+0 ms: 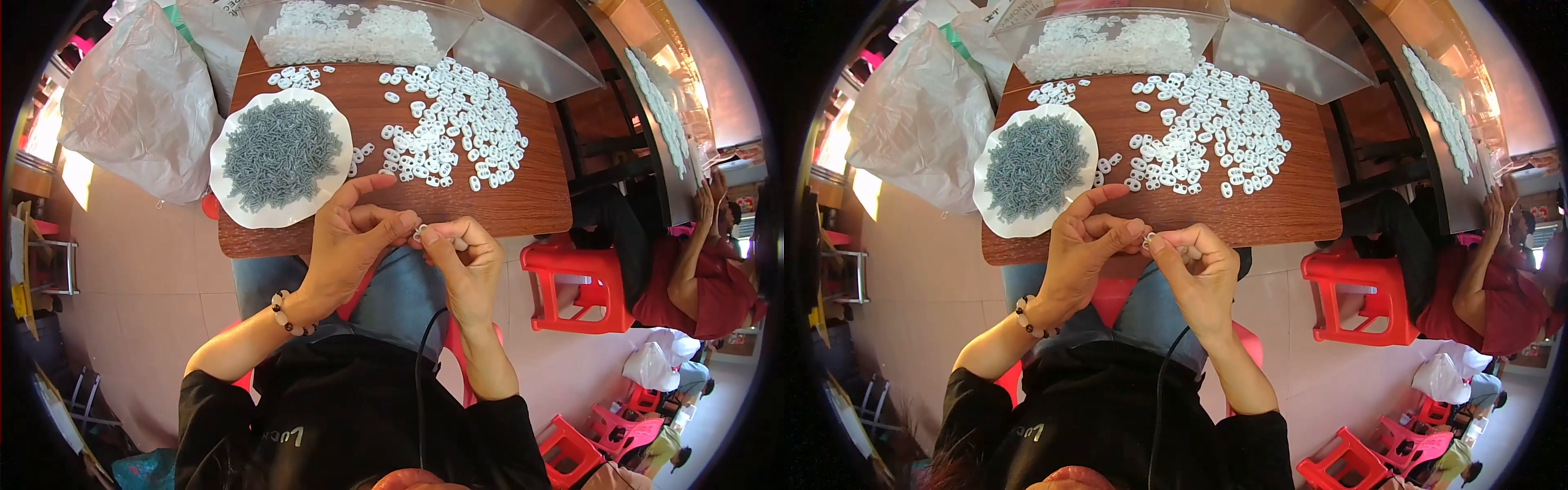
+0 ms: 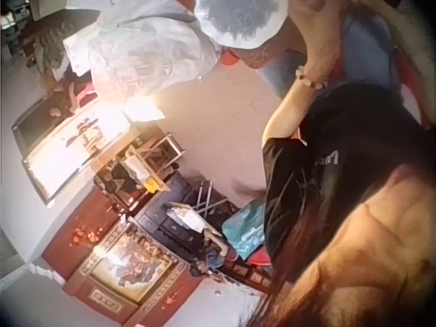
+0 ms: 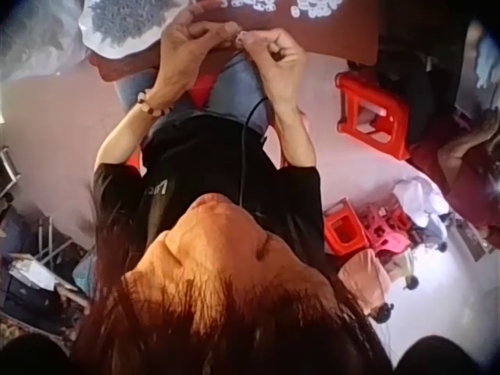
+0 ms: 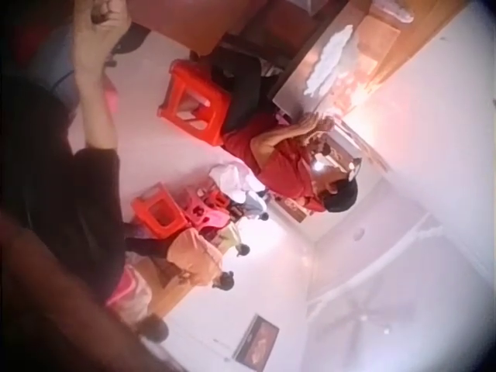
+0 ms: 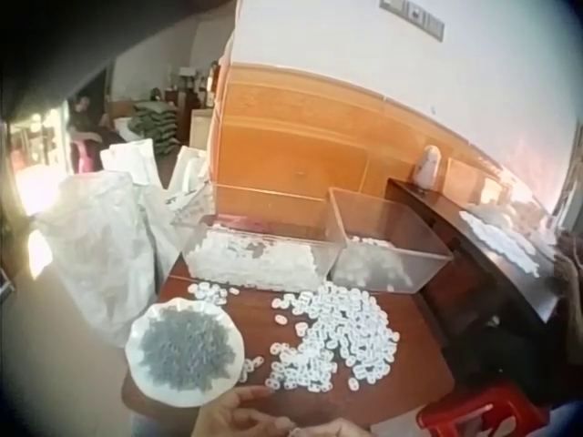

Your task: Assembling small plastic components by threading grey rings onto white plastic fasteners at a workshop table.

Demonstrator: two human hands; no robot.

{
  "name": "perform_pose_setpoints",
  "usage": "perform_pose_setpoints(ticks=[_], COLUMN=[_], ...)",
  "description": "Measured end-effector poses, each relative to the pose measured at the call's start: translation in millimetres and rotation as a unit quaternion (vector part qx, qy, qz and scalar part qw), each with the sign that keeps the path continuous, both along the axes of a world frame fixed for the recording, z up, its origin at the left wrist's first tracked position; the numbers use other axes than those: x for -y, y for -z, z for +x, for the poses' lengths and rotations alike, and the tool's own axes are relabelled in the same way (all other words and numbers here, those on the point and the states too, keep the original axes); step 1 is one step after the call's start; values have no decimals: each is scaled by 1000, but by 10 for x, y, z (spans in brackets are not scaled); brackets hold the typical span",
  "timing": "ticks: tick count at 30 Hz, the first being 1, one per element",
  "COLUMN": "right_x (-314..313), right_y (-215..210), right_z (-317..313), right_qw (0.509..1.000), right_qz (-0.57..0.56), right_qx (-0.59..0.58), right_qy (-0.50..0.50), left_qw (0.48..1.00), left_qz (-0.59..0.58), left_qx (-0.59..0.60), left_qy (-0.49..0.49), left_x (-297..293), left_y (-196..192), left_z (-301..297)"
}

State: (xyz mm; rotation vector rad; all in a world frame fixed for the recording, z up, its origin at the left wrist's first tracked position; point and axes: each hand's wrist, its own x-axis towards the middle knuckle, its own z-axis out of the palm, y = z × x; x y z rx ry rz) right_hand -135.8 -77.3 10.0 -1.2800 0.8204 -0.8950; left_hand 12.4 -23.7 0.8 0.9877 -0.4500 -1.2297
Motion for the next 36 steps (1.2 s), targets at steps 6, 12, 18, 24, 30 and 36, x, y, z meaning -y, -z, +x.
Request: perform_pose_setpoints(ticks=[6,12,18,24,30,36], right_x=[-7,-43,-61,-56,-24,-21], right_y=[30,41,54,140,111,99], right_z=[17,28,28,29,37,17], right_qw=[999,997,996,995,999,999], right_qz=[-31,-51,-58,-69,-19,-6], right_qx=[-21,-47,-65,-52,-28,-28], right_qy=[4,22,31,42,32,18], left_qw=[1000,999,999,1000,1000,995], left_qz=[-7,-21,-18,-4,-12,-28], left_qx=[15,38,23,17,-1,-89], left_qy=[-10,-13,-24,-23,6,30], left_x=[-14,-25,-11,-19,-27,-40], left_y=[23,-2,38,83,100,129], left_z=[-20,-45,-97,-116,-70,-42])
